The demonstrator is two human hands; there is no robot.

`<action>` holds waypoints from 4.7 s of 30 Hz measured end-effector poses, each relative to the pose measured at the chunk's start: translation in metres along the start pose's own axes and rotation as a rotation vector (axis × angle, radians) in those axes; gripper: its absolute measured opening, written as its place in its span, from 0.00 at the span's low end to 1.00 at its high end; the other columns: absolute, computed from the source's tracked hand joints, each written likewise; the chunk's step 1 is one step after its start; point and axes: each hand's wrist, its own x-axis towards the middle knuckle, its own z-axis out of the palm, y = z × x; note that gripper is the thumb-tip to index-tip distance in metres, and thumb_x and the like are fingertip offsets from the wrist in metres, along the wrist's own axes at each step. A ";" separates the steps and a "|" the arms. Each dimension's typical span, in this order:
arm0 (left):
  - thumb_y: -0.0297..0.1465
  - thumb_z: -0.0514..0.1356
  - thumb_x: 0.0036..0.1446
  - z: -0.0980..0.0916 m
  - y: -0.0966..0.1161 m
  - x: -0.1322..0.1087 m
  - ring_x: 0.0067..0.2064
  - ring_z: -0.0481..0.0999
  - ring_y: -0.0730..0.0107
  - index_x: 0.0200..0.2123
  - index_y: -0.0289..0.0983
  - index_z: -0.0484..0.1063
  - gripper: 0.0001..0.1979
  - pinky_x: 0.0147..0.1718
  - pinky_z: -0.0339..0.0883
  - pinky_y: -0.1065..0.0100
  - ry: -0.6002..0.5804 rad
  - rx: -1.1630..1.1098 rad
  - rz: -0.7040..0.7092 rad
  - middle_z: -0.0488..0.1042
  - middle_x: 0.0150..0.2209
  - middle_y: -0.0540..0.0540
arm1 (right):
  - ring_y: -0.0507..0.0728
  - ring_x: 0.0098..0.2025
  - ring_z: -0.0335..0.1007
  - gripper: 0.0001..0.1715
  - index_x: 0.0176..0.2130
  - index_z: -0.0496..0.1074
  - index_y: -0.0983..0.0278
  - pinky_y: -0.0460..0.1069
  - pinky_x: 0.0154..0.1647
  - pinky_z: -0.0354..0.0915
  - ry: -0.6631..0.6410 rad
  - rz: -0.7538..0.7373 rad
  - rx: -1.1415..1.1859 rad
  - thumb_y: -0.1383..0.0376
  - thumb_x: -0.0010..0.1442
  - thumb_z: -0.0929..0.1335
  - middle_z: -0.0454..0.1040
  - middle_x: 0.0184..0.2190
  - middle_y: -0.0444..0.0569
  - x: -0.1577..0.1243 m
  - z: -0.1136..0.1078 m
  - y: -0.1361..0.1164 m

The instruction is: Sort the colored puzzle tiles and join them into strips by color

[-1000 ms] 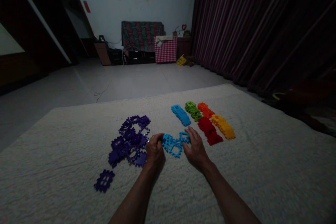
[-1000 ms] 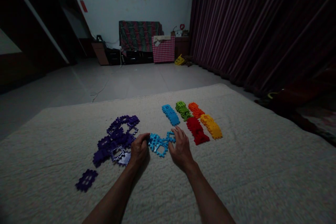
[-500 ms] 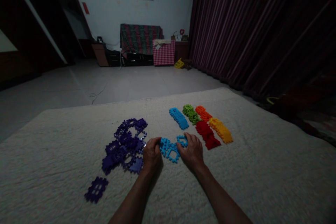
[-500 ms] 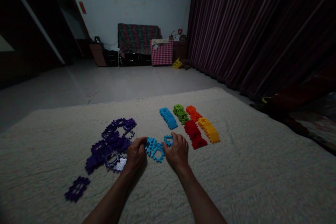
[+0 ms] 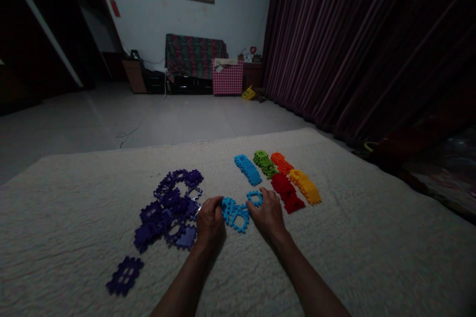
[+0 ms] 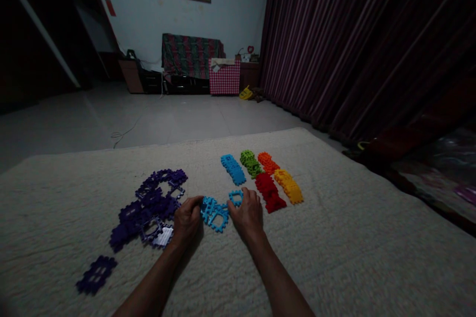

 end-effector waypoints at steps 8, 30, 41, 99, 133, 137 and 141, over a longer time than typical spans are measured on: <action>0.25 0.50 0.52 0.002 0.000 -0.001 0.40 0.78 0.62 0.38 0.37 0.78 0.17 0.44 0.71 0.61 0.021 -0.014 -0.014 0.80 0.37 0.44 | 0.64 0.45 0.70 0.26 0.51 0.69 0.65 0.58 0.46 0.68 -0.020 -0.023 0.145 0.58 0.54 0.67 0.72 0.42 0.57 0.036 0.008 0.004; 0.24 0.50 0.50 0.000 0.004 -0.003 0.40 0.78 0.63 0.37 0.38 0.78 0.17 0.44 0.71 0.63 0.042 -0.030 -0.023 0.79 0.36 0.45 | 0.67 0.55 0.64 0.29 0.56 0.64 0.70 0.62 0.56 0.64 0.107 -0.015 0.238 0.62 0.56 0.66 0.67 0.51 0.64 0.048 0.031 0.014; 0.22 0.49 0.51 0.001 -0.001 0.001 0.37 0.78 0.65 0.39 0.35 0.77 0.18 0.40 0.72 0.65 0.143 -0.094 -0.066 0.78 0.36 0.43 | 0.57 0.44 0.71 0.11 0.43 0.71 0.62 0.53 0.47 0.69 -0.192 -0.332 0.552 0.68 0.60 0.64 0.73 0.41 0.51 0.029 0.010 -0.017; 0.29 0.56 0.55 -0.002 0.017 0.001 0.35 0.76 0.67 0.37 0.36 0.76 0.10 0.37 0.67 0.68 0.043 -0.102 -0.087 0.78 0.34 0.45 | 0.57 0.36 0.72 0.11 0.36 0.71 0.64 0.50 0.37 0.69 -0.180 -0.050 0.728 0.58 0.58 0.65 0.75 0.34 0.51 0.029 0.019 -0.051; 0.34 0.58 0.51 -0.010 0.012 0.009 0.32 0.75 0.67 0.50 0.32 0.74 0.23 0.34 0.68 0.68 0.042 -0.429 -0.320 0.76 0.28 0.48 | 0.53 0.43 0.73 0.37 0.58 0.64 0.58 0.49 0.42 0.71 -0.696 -0.272 0.986 0.69 0.49 0.71 0.70 0.52 0.50 0.019 -0.003 -0.063; 0.36 0.59 0.51 -0.010 0.014 0.009 0.34 0.76 0.66 0.49 0.33 0.75 0.23 0.35 0.70 0.67 0.054 -0.444 -0.325 0.78 0.32 0.45 | 0.53 0.41 0.73 0.36 0.58 0.63 0.59 0.49 0.40 0.71 -0.674 -0.239 0.986 0.65 0.51 0.73 0.72 0.50 0.50 0.017 0.003 -0.062; 0.37 0.58 0.53 -0.007 0.016 0.006 0.31 0.76 0.67 0.52 0.32 0.73 0.24 0.32 0.70 0.68 0.028 -0.425 -0.334 0.78 0.32 0.45 | 0.58 0.49 0.70 0.33 0.56 0.63 0.60 0.53 0.46 0.70 -0.371 -0.214 0.825 0.62 0.52 0.72 0.71 0.50 0.53 0.024 0.007 -0.054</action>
